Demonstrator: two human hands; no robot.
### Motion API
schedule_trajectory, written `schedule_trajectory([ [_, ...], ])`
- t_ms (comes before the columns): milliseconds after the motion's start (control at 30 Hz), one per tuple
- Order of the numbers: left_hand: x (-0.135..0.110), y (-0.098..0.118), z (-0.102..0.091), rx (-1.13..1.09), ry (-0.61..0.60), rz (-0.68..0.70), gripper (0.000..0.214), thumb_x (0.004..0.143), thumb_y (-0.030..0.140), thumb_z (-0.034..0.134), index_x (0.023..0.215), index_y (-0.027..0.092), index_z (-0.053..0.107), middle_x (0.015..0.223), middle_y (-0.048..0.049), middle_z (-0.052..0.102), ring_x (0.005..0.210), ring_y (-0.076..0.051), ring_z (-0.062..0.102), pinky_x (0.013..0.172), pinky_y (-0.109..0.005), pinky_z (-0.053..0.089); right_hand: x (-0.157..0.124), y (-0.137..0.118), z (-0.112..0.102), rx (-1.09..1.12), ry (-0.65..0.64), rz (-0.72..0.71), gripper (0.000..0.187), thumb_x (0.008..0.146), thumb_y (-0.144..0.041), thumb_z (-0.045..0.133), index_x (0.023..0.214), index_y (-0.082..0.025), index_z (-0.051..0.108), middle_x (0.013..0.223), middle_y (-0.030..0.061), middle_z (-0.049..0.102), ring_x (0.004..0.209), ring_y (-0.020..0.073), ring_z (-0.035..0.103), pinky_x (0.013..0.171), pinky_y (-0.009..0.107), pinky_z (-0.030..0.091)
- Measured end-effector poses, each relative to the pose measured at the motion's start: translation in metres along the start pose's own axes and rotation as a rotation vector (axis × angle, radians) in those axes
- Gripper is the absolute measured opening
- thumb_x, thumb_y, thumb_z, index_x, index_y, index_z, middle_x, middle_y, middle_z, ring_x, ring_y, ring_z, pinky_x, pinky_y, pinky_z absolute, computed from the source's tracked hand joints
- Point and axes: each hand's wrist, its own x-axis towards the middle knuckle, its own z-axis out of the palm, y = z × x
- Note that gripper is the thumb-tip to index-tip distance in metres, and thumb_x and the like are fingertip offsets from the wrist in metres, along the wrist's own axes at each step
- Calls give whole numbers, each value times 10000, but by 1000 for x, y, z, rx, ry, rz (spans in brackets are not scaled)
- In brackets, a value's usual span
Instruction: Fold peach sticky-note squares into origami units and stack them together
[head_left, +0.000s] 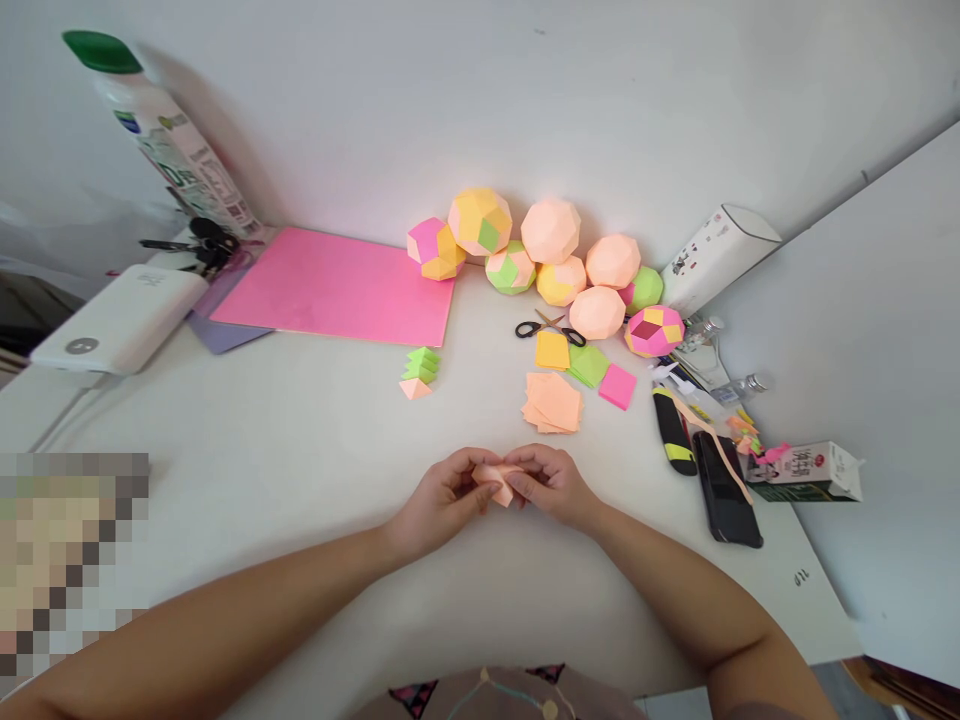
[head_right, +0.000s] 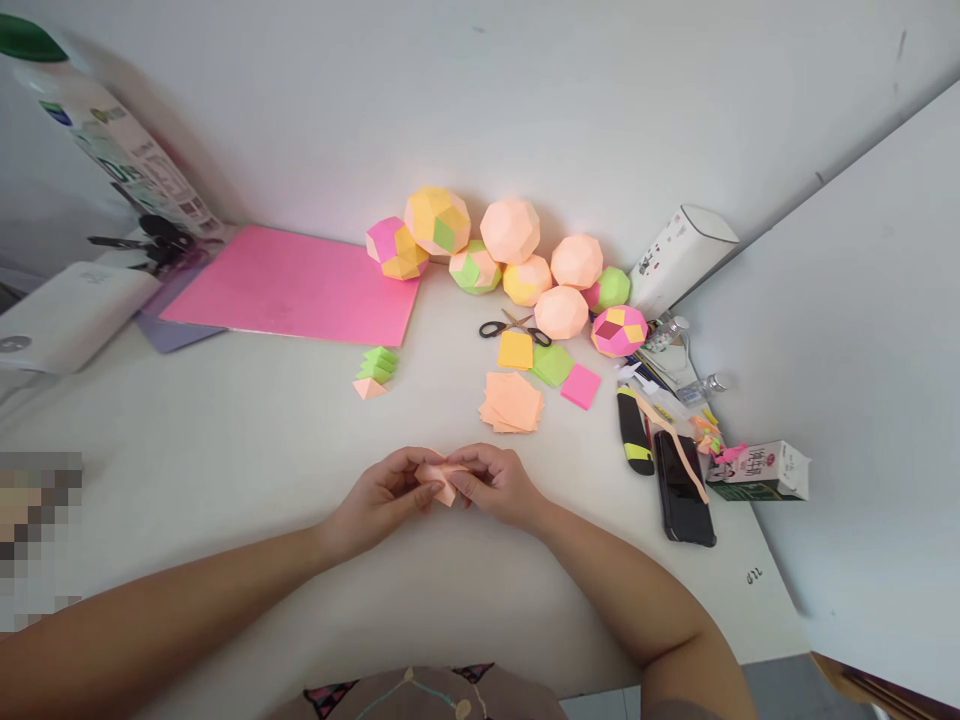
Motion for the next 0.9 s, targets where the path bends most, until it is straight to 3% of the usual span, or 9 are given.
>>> schedule_trajectory([
  [900, 1, -2, -1, -8, -15, 50, 233, 840, 318, 554, 1022, 179, 509, 794, -24, 653, 732, -152, 622, 623, -282, 500, -1, 1, 2, 32, 15, -18, 228, 840, -326, 584, 1010, -174, 587, 687, 12, 638, 565, 114, 602, 555, 259, 514],
])
